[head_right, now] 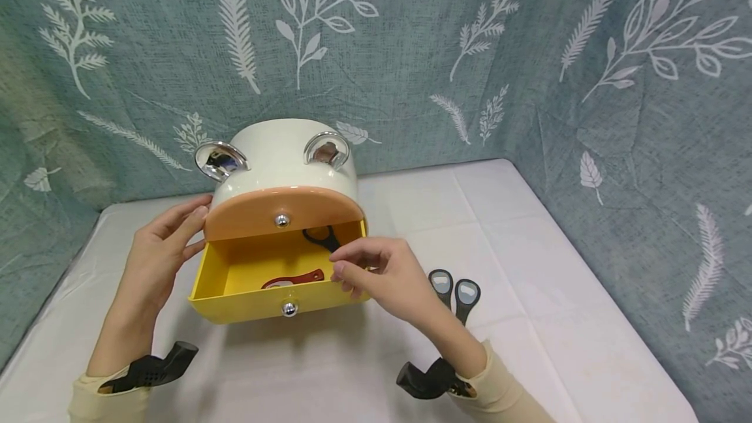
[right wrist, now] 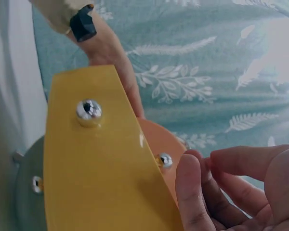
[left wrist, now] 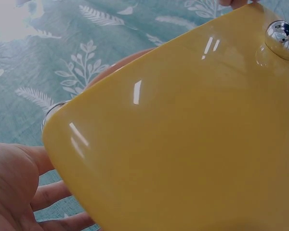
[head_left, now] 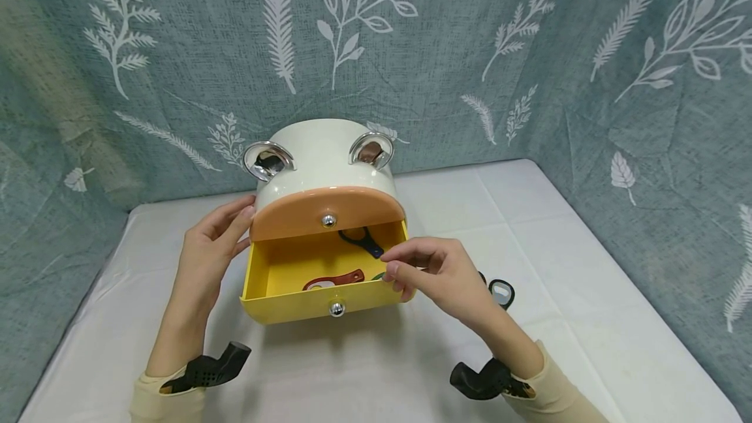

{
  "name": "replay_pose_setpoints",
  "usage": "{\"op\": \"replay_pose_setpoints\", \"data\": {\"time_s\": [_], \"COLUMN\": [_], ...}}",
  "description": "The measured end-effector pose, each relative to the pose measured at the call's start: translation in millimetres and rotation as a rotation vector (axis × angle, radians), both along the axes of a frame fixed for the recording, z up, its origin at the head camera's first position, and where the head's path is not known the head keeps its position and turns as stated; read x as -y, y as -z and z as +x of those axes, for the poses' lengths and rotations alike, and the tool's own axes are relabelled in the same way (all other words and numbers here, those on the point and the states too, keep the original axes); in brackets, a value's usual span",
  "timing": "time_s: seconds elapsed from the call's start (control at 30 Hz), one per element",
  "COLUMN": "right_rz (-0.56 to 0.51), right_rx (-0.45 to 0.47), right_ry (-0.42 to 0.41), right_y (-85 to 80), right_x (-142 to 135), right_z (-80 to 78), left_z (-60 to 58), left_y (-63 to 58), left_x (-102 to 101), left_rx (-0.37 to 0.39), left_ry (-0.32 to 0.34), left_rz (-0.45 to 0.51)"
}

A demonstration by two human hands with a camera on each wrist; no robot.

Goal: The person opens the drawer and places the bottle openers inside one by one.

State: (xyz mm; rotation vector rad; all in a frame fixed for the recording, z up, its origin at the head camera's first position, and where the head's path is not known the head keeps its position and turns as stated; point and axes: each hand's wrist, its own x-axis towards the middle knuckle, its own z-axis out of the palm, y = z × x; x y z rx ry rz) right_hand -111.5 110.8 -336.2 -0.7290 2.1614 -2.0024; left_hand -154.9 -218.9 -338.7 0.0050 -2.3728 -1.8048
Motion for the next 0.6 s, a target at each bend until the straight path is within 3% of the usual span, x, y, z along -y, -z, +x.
{"op": "replay_pose_setpoints", "data": {"time_s": [0.37, 0.6], "right_rz": [-0.053, -0.027], "right_rx": [0.040, 0.088], "right_ry": [-0.080, -0.108], "right_y": [7.2, 14.0], "right_x": [5, 11], "right_z": [10.2, 15.2], "left_z": [-0.3, -0.2], "left_y": [0.3, 0.8], "left_x": [0, -1], "left_rx": [0.012, 0.009], "left_ry": [-0.002, -0.006], "left_rz": [0.019, -0.003]}}
